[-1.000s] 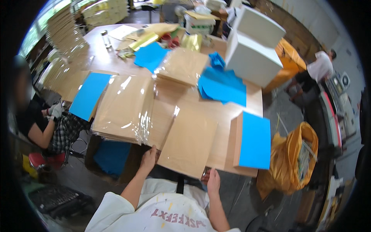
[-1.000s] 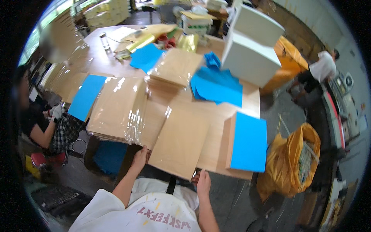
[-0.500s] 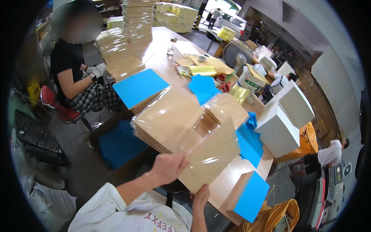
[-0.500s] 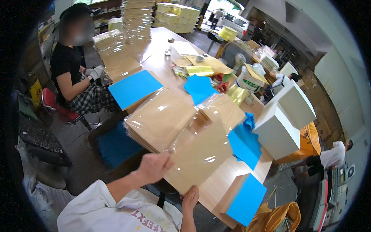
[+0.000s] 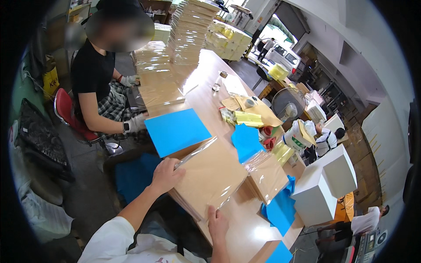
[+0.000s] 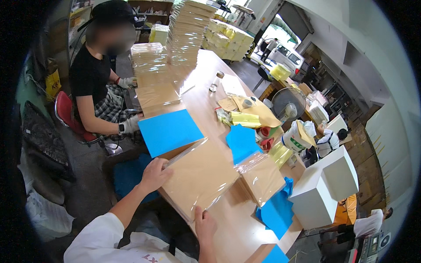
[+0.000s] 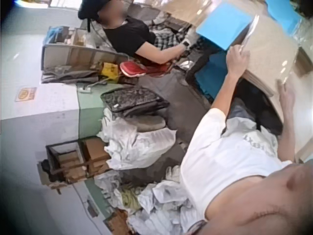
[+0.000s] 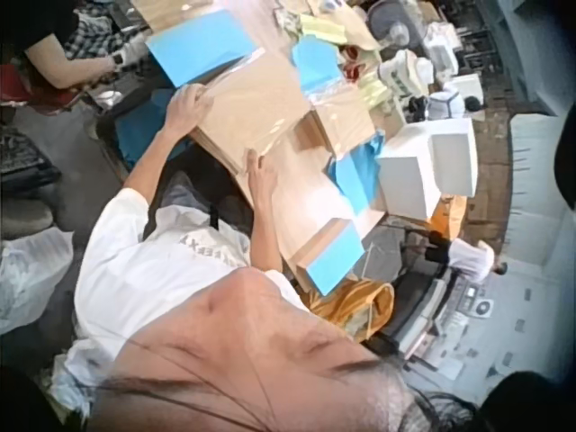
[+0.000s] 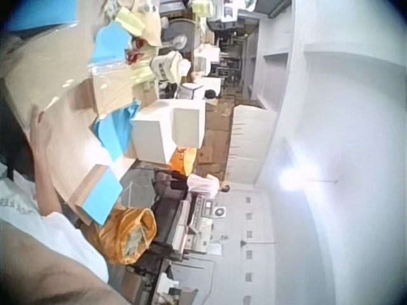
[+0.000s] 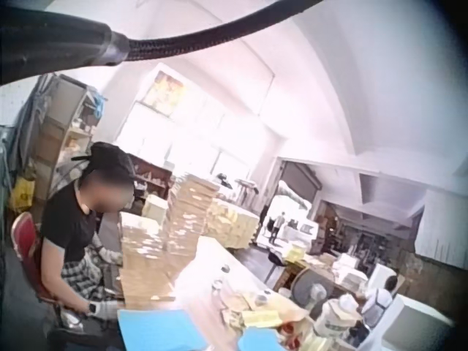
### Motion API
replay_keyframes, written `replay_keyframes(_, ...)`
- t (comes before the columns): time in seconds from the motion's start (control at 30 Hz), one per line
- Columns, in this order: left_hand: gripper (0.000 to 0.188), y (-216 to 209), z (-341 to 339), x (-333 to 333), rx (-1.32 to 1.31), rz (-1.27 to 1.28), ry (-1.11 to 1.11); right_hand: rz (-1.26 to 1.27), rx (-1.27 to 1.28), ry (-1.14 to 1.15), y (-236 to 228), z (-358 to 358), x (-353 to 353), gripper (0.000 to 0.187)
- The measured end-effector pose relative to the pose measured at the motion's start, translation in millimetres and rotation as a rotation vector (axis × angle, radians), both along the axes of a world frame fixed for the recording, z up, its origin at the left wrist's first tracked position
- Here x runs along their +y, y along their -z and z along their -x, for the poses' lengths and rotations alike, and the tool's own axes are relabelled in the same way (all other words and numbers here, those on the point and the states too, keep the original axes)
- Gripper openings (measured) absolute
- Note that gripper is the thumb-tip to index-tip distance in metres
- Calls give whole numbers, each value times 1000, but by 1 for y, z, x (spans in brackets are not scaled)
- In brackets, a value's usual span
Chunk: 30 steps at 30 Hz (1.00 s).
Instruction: The person repeatedly picks up a book, places it into a clear plastic sleeve, and stacks the packaged book on a growing pile. The person also briefly walks to a nearby shelf to retrieve more plastic sleeves before returning to the table to continue packaging.
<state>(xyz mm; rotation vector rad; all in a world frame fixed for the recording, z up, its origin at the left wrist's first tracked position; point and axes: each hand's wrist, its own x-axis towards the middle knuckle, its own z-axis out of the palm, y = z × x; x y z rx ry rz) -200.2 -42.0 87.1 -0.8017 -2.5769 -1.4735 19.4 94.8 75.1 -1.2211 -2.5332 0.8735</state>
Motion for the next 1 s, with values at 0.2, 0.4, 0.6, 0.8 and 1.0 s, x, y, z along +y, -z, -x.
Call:
replay_keyframes(0.2, 32, 3, 5, -7, -198, 46, 23, 663, 286, -81, 14, -30, 16, 54)
replay_keyframes(0.4, 30, -21, 8, -30, -311, -105, -72, 533, 197, -54, 122, -108, 48, 35)
replay_keyframes(0.6, 20, 14, -30, -123, -267, -35, -386, 392, -196, -412, 145, -131, 75, 38)
replay_keyframes(0.8, 22, 104, -119, -246, -560, -14, -834, 406, -377, -753, 120, -50, 85, 37)
replay_keyframes(1.0, 25, 308, -345, -384, -715, 665, -723, 283, -523, -1171, 117, 61, 20, 37)
